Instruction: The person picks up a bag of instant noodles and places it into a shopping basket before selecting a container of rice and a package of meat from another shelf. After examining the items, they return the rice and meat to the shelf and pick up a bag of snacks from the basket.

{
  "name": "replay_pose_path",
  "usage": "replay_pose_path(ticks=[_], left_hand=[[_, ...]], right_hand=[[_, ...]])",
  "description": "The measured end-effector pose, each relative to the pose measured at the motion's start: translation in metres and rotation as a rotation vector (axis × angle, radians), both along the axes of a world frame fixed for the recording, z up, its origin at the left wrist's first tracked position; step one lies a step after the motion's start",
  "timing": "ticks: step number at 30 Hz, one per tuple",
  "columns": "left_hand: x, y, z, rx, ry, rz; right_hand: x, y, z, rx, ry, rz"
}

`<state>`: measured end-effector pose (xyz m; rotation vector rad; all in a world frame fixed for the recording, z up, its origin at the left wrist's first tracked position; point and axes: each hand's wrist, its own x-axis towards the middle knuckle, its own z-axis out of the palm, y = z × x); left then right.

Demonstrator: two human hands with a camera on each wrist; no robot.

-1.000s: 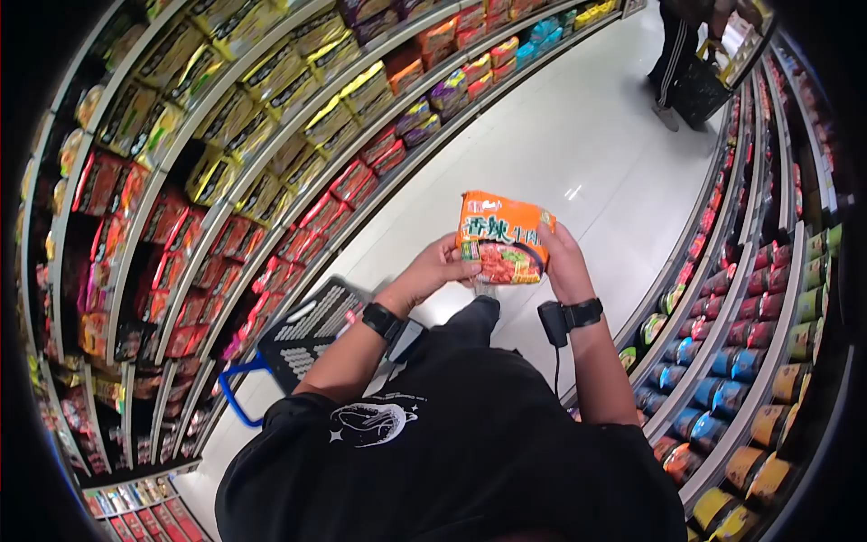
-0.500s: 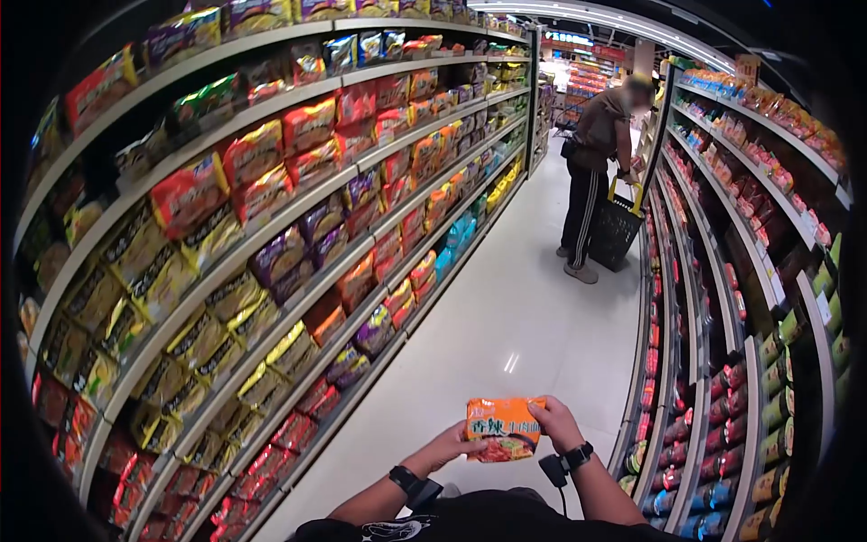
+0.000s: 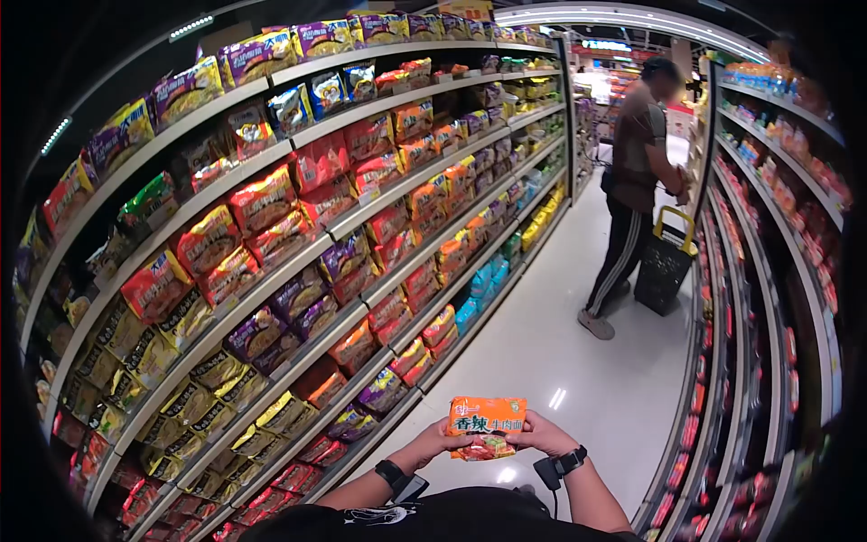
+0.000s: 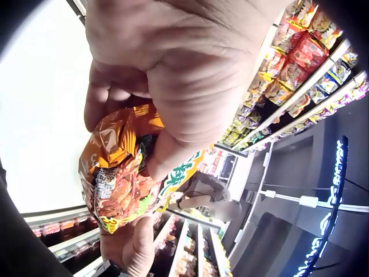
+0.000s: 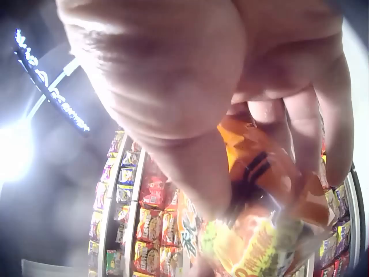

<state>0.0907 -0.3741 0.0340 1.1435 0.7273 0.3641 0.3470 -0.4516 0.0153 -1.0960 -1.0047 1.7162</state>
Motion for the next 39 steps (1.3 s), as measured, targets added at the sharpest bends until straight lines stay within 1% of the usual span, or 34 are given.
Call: replay_pose_path(ticks=[2, 4, 6, 9, 12, 15, 16, 19, 20, 21, 22, 23, 25, 28, 29, 30, 31, 32, 33, 34, 35, 36, 37, 38, 39], left_hand=[[0.026, 0.025, 0.022, 0.024, 0.013, 0.054], [0.049, 0.052, 0.028, 0.053, 0.012, 0.099], [0.067, 0.079, 0.021, 0.073, 0.013, 0.125], [0.09, 0.121, 0.015, 0.101, -0.015, 0.138], [0.11, 0.173, 0.008, 0.226, 0.004, 0.114], [0.118, 0.243, -0.015, 0.137, -0.125, 0.147], [0.121, 0.27, -0.025, 0.196, -0.123, 0.157], [0.139, 0.351, -0.026, 0.234, 0.034, 0.314], [0.143, 0.389, -0.035, 0.335, 0.048, 0.333], [0.149, 0.416, -0.033, 0.427, 0.065, 0.359], [0.154, 0.444, -0.029, 0.337, 0.071, 0.42], [0.16, 0.48, -0.031, 0.648, 0.24, 0.414], [0.178, 0.529, 0.007, 0.731, 0.208, 0.467], [0.207, 0.602, 0.062, 0.813, 0.031, 0.467], [0.218, 0.614, 0.094, 0.849, 0.079, 0.469], [0.226, 0.644, 0.103, 1.006, 0.143, 0.479], [0.237, 0.664, 0.123, 1.058, 0.109, 0.473], [0.25, 0.679, 0.148, 1.172, 0.148, 0.496], [0.262, 0.695, 0.173, 1.229, 0.183, 0.493], [0.275, 0.713, 0.191, 1.285, 0.187, 0.529], [0.29, 0.731, 0.213, 1.323, 0.112, 0.559], [0.304, 0.748, 0.233, 1.429, 0.115, 0.609], [0.316, 0.765, 0.256, 1.488, 0.163, 0.601], [0.331, 0.773, 0.282, 1.516, 0.173, 0.637], [0.341, 0.799, 0.298, 1.602, 0.16, 0.664]], right_hand=[[0.024, 0.04, 0.004, 0.051, -0.003, 0.009], [0.047, 0.077, 0.005, 0.095, -0.001, 0.018], [0.067, 0.11, 0.001, 0.132, 0.015, 0.034], [0.09, 0.153, 0.003, 0.088, 0.059, -0.009], [0.115, 0.204, 0.004, 0.062, 0.088, -0.017], [0.139, 0.261, 0.015, 0.092, 0.157, -0.071], [0.147, 0.276, 0.022, 0.089, 0.173, -0.142], [0.186, 0.326, 0.027, 0.079, 0.13, -0.232], [0.199, 0.34, 0.029, 0.086, 0.107, -0.271], [0.212, 0.35, 0.028, 0.083, 0.099, -0.296], [0.226, 0.363, 0.029, 0.086, 0.091, -0.315], [0.237, 0.378, 0.033, 0.092, 0.083, -0.328], [0.249, 0.405, 0.047, 0.089, 0.132, -0.361], [0.268, 0.458, 0.05, 0.121, 0.214, -0.38], [0.275, 0.478, 0.049, 0.14, 0.22, -0.374], [0.283, 0.499, 0.05, 0.159, 0.227, -0.367], [0.29, 0.52, 0.051, 0.174, 0.234, -0.356], [0.297, 0.542, 0.055, 0.185, 0.227, -0.355], [0.308, 0.564, 0.055, 0.209, 0.211, -0.333], [0.319, 0.588, 0.054, 0.237, 0.199, -0.312], [0.329, 0.611, 0.056, 0.267, 0.189, -0.29], [0.337, 0.631, 0.062, 0.295, 0.198, -0.304], [0.349, 0.652, 0.064, 0.308, 0.206, -0.29], [0.362, 0.674, 0.067, 0.324, 0.217, -0.277], [0.373, 0.697, 0.07, 0.341, 0.23, -0.264]])
